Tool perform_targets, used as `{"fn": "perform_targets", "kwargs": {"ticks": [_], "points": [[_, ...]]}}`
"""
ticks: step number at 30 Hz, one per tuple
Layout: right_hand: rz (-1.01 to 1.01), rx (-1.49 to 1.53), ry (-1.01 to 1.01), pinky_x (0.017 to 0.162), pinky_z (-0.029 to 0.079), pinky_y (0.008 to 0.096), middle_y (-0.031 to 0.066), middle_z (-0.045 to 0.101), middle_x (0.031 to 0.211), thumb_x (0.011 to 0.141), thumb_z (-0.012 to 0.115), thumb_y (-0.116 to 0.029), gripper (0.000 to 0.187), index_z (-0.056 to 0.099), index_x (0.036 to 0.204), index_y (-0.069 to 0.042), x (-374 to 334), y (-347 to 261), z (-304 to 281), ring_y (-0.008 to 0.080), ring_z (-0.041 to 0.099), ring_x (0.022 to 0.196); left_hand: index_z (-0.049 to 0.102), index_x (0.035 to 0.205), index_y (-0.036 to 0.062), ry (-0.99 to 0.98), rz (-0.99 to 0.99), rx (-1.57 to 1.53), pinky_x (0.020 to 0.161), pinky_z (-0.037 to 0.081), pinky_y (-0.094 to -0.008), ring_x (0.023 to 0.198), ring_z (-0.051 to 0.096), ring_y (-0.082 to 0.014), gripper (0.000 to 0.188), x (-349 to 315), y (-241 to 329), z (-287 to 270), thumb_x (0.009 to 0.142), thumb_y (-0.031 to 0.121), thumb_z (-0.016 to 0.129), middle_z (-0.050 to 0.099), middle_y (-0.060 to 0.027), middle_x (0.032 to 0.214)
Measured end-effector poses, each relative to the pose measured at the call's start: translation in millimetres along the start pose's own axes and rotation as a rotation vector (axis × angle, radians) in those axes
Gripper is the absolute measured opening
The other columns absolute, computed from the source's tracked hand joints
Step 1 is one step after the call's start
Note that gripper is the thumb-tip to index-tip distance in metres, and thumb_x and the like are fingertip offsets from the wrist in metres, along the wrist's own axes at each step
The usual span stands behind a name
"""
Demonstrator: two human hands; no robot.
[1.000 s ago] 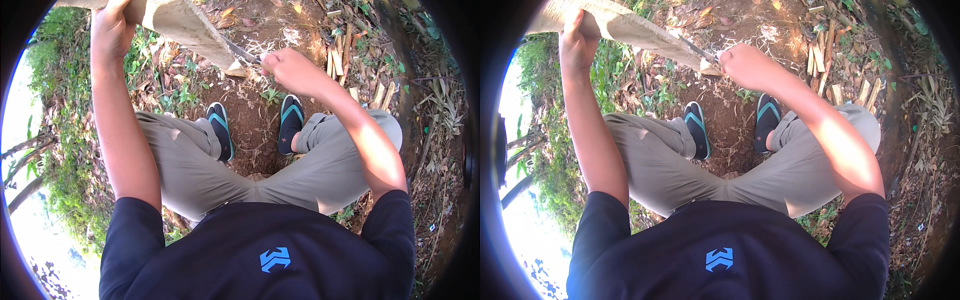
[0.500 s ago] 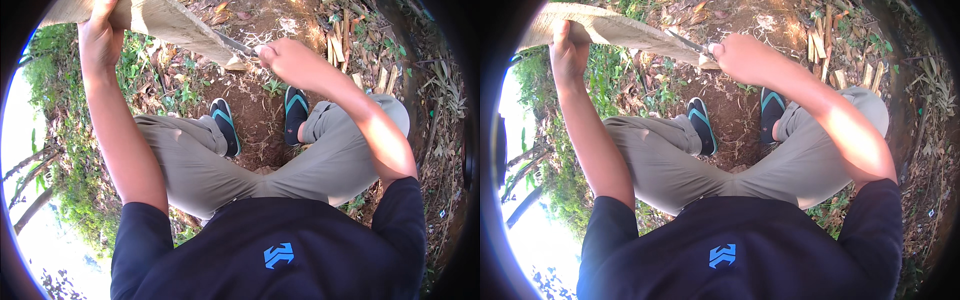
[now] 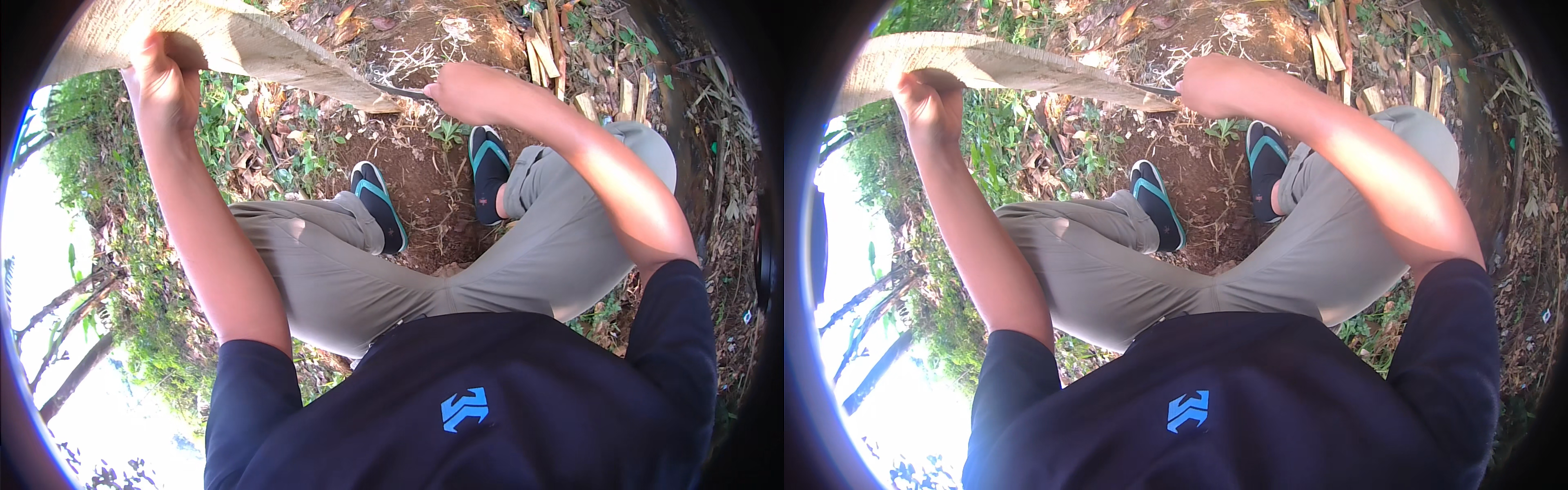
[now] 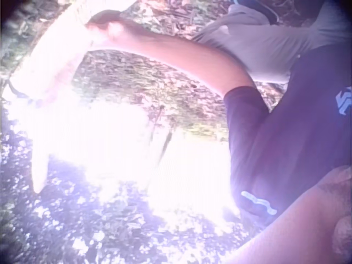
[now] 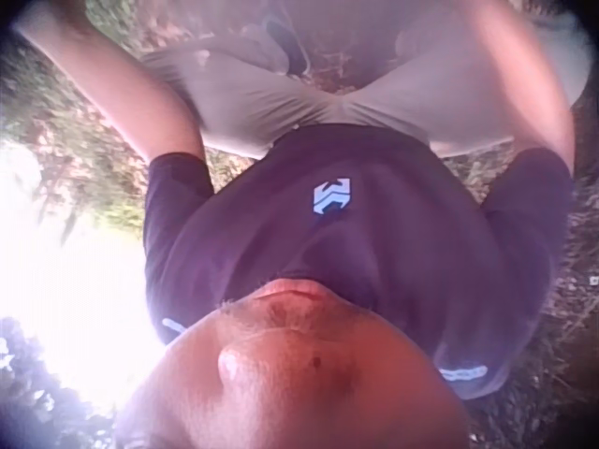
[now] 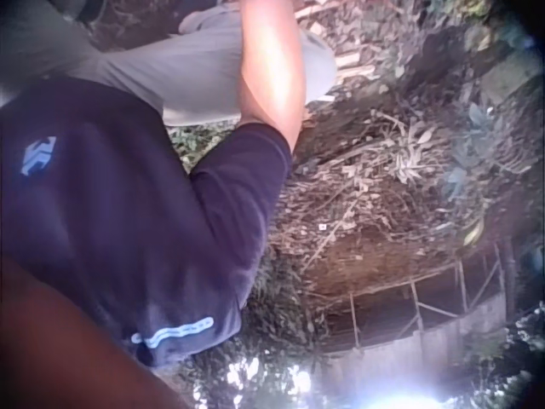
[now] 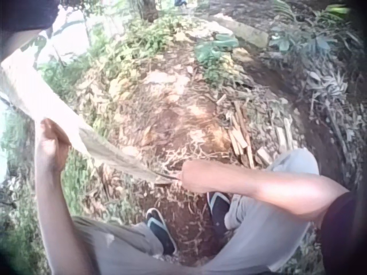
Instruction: The person sits on the ground and uses a curved knife to shave and shape a long piece of wood. They hold the wood with their left hand and repeatedly scrape the surface with the knife in their right hand, occasionally adjusting their grip and the wood's position.
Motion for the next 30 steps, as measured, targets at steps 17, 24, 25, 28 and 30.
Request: {"fn": "perform_targets", "kwargs": {"ticks": [17, 24, 25, 28, 30], "points": [[-0.028, -0.092, 0.13, 0.063, 0.047, 0.0399, 0.0149, 0.063, 0.071, 0.079, 0.064, -0.024, 0.023, 0.063, 0.083, -0.001, -14.7, 10.3, -31.1, 0.028, 0.063, 0.068, 0.061, 0.074, 0.0003, -0.296, 0.133, -0.314, 0.043, 0.033, -0.025, 0.046, 0.044, -0.018, 0.026, 0.7, 2.6, 26.4, 0.085, 0.023, 0.055, 0.047, -0.0037, 0.052], [-0.274, -0.104, 0.368, 0.068, 0.05, 0.0481, 0.0265, 0.062, 0.073, 0.072, 0.057, -0.018, 0.023, 0.064, 0.072, 0.004, -12.2, 0.4, -34.0, 0.0412, 0.062, 0.075, 0.055, 0.085, -0.0018, -0.97, 0.078, -0.364, 0.061, 0.042, -0.0278, 0.061, 0.05, -0.0146, 0.04, 16.7, 0.9, 30.2, 0.088, 0.038, 0.056, 0.055, -0.0041, 0.067], [-0.255, -0.1, 0.379, 0.068, 0.05, 0.0482, 0.0265, 0.062, 0.073, 0.072, 0.057, -0.018, 0.023, 0.064, 0.072, 0.004, -12.9, -0.8, -33.6, 0.0414, 0.062, 0.075, 0.054, 0.089, -0.0027, -1.005, 0.097, -0.361, 0.061, 0.042, -0.0279, 0.06, 0.049, -0.0141, 0.041, 15.5, 1.1, 32.7, 0.09, 0.038, 0.054, 0.055, -0.0035, 0.068], [-0.211, -0.086, 0.381, 0.068, 0.05, 0.0483, 0.0264, 0.061, 0.072, 0.073, 0.056, -0.019, 0.023, 0.063, 0.071, 0.003, -16.4, -3.2, -33.7, 0.0417, 0.062, 0.074, 0.053, 0.089, -0.0025, -1.007, 0.093, -0.356, 0.061, 0.042, -0.0274, 0.061, 0.049, -0.0136, 0.04, 12.5, 2.2, 39.5, 0.09, 0.038, 0.055, 0.054, -0.0033, 0.067], [-0.198, -0.071, 0.343, 0.069, 0.05, 0.0479, 0.0265, 0.061, 0.072, 0.073, 0.056, -0.019, 0.023, 0.062, 0.073, 0.004, -14.9, -2.1, -30.5, 0.0417, 0.062, 0.075, 0.053, 0.089, -0.0024, -1.003, 0.095, -0.359, 0.06, 0.042, -0.027, 0.061, 0.049, -0.0135, 0.04, 11.8, 1.6, 39.7, 0.089, 0.038, 0.056, 0.054, -0.0033, 0.067]]}}
Point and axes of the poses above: each hand's wrist, its own x-axis towards the middle knuckle, its own z-axis out of the palm, y = z × x, the point moved 4 cm from there along x, towards the middle knuckle
